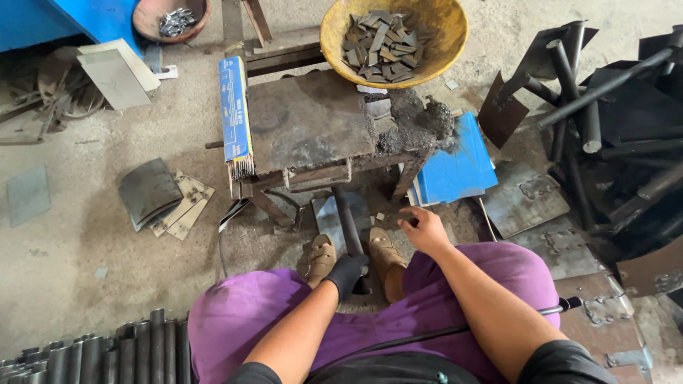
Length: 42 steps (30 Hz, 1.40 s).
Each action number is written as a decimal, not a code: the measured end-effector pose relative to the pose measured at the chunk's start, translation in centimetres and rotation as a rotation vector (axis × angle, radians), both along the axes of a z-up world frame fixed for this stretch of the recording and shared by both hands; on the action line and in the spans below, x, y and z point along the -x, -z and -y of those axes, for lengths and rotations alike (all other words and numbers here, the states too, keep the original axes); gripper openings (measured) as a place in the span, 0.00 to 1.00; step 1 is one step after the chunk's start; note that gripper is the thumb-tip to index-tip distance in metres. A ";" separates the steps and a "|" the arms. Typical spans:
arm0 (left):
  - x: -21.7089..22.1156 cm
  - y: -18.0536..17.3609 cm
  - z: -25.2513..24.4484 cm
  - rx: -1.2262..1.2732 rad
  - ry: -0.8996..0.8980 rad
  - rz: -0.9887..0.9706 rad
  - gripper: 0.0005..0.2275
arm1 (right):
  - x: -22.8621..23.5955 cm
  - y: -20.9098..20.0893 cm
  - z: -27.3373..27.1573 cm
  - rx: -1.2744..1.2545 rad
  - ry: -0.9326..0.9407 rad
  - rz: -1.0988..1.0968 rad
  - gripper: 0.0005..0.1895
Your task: The person welds a metal pipe to a metal plate using a welding torch. They hold the pipe with a gloved hand and apply the torch to the joint, creating sparks. The person adjusts the position of the pipe and plate during the process.
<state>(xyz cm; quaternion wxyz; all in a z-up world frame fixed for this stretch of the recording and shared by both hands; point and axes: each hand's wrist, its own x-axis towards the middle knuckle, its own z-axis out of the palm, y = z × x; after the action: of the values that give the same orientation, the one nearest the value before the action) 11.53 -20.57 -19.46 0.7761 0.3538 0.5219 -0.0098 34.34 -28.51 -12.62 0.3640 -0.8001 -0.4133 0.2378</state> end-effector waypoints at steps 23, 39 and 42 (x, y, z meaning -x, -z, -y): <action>1.4 -12.9 3.1 -1.720 1.518 0.031 0.31 | -0.7 0.4 0.0 0.051 0.035 0.013 0.21; 2.7 -12.9 2.7 -1.823 1.427 -0.003 0.29 | -0.5 -0.4 0.1 0.054 0.019 -0.019 0.20; 2.3 -13.2 2.7 -1.711 1.495 -0.038 0.36 | -0.4 -0.7 0.2 0.085 0.018 -0.044 0.21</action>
<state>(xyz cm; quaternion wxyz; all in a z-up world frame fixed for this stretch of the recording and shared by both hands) 9.26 -23.28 -6.25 0.0713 0.9903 0.0269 -0.1161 34.77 -28.68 -11.94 0.3408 -0.8130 -0.3874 0.2696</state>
